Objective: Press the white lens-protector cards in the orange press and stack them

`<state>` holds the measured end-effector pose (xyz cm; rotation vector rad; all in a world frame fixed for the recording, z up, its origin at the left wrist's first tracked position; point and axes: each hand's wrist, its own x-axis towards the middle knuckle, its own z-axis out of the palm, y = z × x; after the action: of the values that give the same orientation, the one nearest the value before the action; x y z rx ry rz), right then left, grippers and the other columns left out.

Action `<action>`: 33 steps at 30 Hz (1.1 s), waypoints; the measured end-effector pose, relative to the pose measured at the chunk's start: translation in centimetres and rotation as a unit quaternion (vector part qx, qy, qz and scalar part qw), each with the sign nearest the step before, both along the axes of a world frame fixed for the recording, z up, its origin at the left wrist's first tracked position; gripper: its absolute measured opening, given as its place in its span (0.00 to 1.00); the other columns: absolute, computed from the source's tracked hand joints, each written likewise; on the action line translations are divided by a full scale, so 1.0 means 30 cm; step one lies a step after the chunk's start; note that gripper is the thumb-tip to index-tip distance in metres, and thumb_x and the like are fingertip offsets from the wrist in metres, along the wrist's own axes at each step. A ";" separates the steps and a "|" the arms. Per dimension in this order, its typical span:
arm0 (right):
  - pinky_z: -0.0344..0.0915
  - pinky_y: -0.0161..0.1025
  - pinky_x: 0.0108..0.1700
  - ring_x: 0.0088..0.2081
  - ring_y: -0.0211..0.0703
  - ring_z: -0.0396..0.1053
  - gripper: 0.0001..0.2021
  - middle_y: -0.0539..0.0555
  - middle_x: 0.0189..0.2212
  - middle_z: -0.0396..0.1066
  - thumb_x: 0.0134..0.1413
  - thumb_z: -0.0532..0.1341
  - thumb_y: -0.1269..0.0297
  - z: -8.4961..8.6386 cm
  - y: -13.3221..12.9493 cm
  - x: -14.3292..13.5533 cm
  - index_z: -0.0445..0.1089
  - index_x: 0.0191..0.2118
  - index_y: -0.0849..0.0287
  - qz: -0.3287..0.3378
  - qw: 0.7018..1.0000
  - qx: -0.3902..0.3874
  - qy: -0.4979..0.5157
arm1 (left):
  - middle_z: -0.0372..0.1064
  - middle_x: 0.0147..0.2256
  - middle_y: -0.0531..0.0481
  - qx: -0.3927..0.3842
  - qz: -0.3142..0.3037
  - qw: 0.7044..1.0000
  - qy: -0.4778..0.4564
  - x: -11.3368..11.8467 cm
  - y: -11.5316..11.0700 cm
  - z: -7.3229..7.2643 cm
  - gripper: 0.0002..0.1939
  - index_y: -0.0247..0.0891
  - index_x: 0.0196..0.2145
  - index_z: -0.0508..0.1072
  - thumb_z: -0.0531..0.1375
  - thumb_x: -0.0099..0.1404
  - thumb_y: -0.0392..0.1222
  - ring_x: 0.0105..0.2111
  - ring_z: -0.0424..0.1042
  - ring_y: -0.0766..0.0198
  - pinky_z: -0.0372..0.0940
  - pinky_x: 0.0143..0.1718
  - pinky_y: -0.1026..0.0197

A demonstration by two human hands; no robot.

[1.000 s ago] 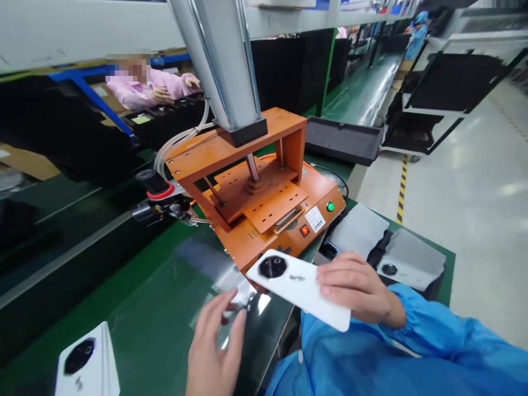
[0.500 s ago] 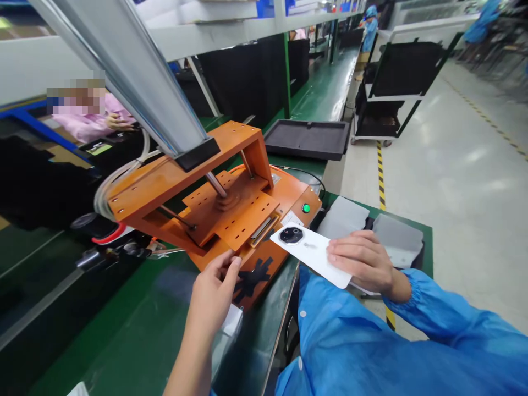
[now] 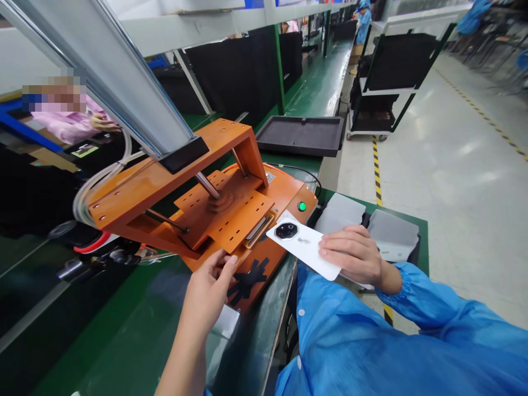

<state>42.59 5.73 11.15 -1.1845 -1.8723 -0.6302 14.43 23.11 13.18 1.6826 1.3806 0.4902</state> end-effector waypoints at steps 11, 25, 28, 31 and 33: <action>0.69 0.43 0.46 0.48 0.42 0.79 0.13 0.53 0.43 0.82 0.68 0.57 0.69 -0.020 0.002 0.007 0.76 0.51 0.53 -0.010 1.000 -0.004 0.003 | 0.76 0.40 0.44 0.002 -0.009 1.000 0.001 0.000 0.011 -0.022 0.41 0.34 0.59 0.69 0.62 0.58 0.68 0.28 0.72 0.61 0.60 0.19 0.65; 0.68 0.42 0.45 0.46 0.40 0.78 0.12 0.52 0.43 0.82 0.69 0.56 0.69 -0.022 0.000 0.004 0.77 0.48 0.53 -0.033 0.999 0.007 0.002 | 0.76 0.40 0.45 0.013 0.000 1.000 0.005 -0.003 0.014 -0.029 0.42 0.34 0.60 0.69 0.63 0.58 0.68 0.28 0.72 0.63 0.67 0.26 0.63; 0.68 0.42 0.44 0.45 0.40 0.79 0.11 0.53 0.42 0.82 0.68 0.57 0.70 -0.021 0.004 0.001 0.77 0.47 0.55 -0.031 0.999 0.015 0.005 | 0.75 0.41 0.45 0.015 -0.004 1.000 -0.006 -0.002 0.011 -0.027 0.41 0.34 0.59 0.70 0.63 0.58 0.67 0.29 0.72 0.63 0.65 0.24 0.64; 0.68 0.42 0.44 0.44 0.40 0.79 0.11 0.53 0.41 0.82 0.69 0.56 0.69 -0.022 0.005 0.004 0.77 0.46 0.56 -0.030 0.999 0.020 0.004 | 0.75 0.39 0.45 0.020 -0.003 1.000 -0.003 0.005 0.002 -0.020 0.38 0.34 0.56 0.71 0.63 0.58 0.67 0.26 0.70 0.65 0.61 0.20 0.66; 0.68 0.43 0.44 0.45 0.41 0.79 0.11 0.53 0.41 0.82 0.69 0.56 0.69 -0.027 0.005 0.010 0.77 0.46 0.56 -0.032 0.999 0.022 0.004 | 0.75 0.35 0.47 0.022 0.003 1.000 -0.002 0.014 -0.003 -0.016 0.36 0.35 0.53 0.72 0.63 0.58 0.66 0.21 0.66 0.67 0.57 0.17 0.66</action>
<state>42.89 5.88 10.33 -1.2210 -1.8113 -0.6971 14.85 23.03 12.70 1.7119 1.3812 0.5308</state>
